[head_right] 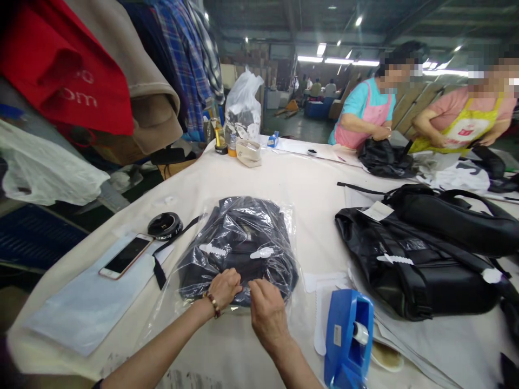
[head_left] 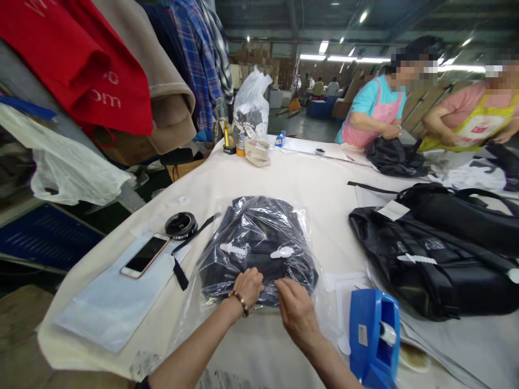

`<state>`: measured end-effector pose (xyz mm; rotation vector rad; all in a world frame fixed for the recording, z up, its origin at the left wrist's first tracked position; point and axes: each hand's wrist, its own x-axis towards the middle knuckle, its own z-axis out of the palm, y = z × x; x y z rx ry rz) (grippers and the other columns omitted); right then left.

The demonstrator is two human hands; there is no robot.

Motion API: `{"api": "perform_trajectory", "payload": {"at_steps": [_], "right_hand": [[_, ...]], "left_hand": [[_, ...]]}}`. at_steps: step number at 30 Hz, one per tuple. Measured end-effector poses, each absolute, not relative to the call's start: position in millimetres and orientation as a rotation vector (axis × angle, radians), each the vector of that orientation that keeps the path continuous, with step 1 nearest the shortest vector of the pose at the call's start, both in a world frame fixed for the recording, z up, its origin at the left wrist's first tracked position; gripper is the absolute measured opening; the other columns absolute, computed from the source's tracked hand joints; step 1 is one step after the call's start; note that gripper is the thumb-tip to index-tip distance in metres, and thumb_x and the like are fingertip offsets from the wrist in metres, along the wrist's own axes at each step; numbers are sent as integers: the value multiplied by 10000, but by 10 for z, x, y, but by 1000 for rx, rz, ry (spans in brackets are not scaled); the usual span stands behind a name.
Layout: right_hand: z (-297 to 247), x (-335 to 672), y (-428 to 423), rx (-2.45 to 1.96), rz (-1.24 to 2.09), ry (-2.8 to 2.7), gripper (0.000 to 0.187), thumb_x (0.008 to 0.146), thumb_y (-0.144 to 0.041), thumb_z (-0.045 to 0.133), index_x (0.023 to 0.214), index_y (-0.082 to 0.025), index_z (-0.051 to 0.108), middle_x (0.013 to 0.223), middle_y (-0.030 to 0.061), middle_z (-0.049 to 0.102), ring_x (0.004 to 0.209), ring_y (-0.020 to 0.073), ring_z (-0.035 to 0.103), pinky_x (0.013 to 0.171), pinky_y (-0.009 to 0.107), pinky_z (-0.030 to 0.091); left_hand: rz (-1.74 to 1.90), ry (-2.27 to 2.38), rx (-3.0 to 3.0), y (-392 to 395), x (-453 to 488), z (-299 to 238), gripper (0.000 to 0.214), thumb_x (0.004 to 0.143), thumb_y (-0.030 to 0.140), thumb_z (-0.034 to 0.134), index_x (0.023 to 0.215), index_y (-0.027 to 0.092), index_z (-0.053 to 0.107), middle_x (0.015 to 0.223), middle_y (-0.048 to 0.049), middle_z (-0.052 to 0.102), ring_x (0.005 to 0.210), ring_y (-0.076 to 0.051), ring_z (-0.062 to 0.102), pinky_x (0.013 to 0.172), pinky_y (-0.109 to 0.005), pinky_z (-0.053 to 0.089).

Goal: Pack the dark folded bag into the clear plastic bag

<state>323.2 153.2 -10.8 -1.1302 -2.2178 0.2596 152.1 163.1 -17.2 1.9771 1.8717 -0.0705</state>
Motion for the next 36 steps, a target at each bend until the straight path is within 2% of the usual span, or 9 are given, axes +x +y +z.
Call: {"api": "perform_trajectory", "payload": {"at_steps": [4, 8, 12, 15, 18, 20, 23, 29, 36], "right_hand": [[-477, 3136, 1397, -1063, -90, -2403, 315, 852, -187, 438, 1150, -142, 531, 1177, 112, 622, 1118, 233, 539, 958, 403, 422], [-650, 3182, 1436, -1056, -159, -2460, 352, 850, -218, 468, 1189, -133, 509, 1238, 122, 585, 1160, 229, 516, 979, 398, 415], [-648, 3226, 1455, -1012, -165, -2486, 361, 847, -236, 476, 1194, -141, 509, 1233, 117, 590, 1148, 229, 530, 977, 403, 425], [-668, 3241, 1458, -1006, -114, -2472, 374, 848, -231, 468, 1214, -159, 497, 1241, 115, 585, 1156, 230, 527, 973, 410, 432], [-687, 3283, 1481, -990, -40, -2471, 378, 853, -225, 454, 1228, -190, 490, 1243, 100, 586, 1159, 221, 527, 964, 409, 446], [-676, 3325, 1510, -966, -11, -2484, 372, 856, -216, 447, 1225, -202, 494, 1230, 86, 597, 1149, 208, 536, 956, 398, 459], [-617, 3377, 1560, -942, 16, -2522, 362, 856, -200, 443, 1212, -198, 502, 1216, 75, 609, 1130, 191, 552, 941, 379, 480], [-457, 3379, 1591, -951, 26, -2584, 316, 849, -169, 451, 1151, -160, 544, 1182, 87, 629, 1090, 202, 579, 899, 375, 513], [-448, 3386, 1578, -972, 163, -2503, 324, 837, -134, 452, 1138, -191, 557, 1164, 92, 637, 1100, 198, 572, 918, 396, 502]], "left_hand": [[-90, 1857, 2043, 1470, 1477, -3, 86, 799, 214, 509, 861, 181, 558, 963, -73, 577, 954, -213, 522, 788, -340, 405], [-146, 1902, 2103, 1017, 1250, 157, 273, 767, 25, 331, 879, 155, 544, 979, -118, 566, 969, -253, 492, 815, -424, 368], [-253, 1983, 2065, 556, 904, 193, 305, 713, -15, 322, 840, 148, 546, 935, -119, 580, 909, -262, 507, 792, -449, 353], [-203, 2000, 2008, 439, 627, 229, 274, 788, 49, 303, 776, 163, 551, 868, -92, 608, 867, -229, 522, 853, -454, 324], [-84, 2016, 1819, 560, 347, 314, 287, 861, 245, 323, 679, 190, 537, 710, -28, 604, 744, -185, 531, 887, -419, 310], [-61, 2012, 1691, 716, 172, 352, 296, 840, 338, 366, 619, 201, 508, 611, 12, 559, 666, -164, 524, 779, -337, 358], [-50, 2011, 1576, 942, -20, 316, 309, 808, 377, 371, 568, 201, 454, 548, 27, 506, 610, -151, 532, 575, -254, 345], [-81, 2086, 1498, 1117, -56, 150, 373, 839, 430, 283, 595, 206, 457, 540, 30, 516, 575, -142, 566, 526, -225, 355], [-278, 2351, 1601, 1067, 133, 188, 380, 886, 418, 224, 814, 236, 549, 774, -38, 656, 820, -224, 593, 664, -283, 357]]}}
